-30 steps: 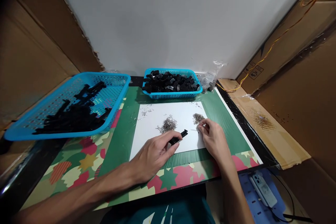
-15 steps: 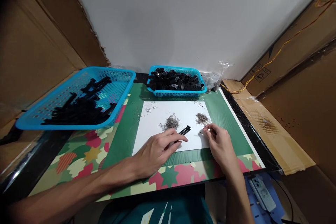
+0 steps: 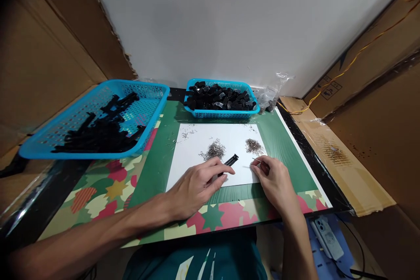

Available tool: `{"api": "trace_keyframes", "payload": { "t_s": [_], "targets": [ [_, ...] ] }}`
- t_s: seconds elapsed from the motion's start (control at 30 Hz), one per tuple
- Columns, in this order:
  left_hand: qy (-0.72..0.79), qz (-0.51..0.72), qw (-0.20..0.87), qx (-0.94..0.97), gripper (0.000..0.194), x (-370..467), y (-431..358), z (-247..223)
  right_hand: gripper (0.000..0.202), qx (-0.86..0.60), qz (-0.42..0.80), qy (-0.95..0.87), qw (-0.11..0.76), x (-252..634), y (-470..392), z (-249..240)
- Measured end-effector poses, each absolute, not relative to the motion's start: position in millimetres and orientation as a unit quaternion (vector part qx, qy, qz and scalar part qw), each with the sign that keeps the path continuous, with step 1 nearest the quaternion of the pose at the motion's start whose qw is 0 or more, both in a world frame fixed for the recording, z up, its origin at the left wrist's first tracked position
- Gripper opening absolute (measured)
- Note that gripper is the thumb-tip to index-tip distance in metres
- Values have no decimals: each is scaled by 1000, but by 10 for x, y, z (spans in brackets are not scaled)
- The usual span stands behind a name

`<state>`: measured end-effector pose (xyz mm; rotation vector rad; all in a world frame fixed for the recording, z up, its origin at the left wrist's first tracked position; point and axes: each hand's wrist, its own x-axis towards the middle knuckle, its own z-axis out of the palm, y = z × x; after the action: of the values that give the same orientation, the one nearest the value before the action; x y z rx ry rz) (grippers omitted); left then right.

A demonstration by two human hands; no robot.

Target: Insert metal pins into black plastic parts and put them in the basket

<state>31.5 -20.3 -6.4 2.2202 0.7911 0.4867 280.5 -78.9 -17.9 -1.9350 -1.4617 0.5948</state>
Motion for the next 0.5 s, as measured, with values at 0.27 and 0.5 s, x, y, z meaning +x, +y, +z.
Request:
{"api": "trace_keyframes", "payload": {
  "t_s": [0.27,0.5],
  "targets": [
    [301,187,359,864,28,316,-193,-107,33,-740,247,-533,327,2861,-831,-175],
    [300,183,345,870,28,306,-203,-113,33,-740,248,-548,301,2901,-824,-196]
  ]
}}
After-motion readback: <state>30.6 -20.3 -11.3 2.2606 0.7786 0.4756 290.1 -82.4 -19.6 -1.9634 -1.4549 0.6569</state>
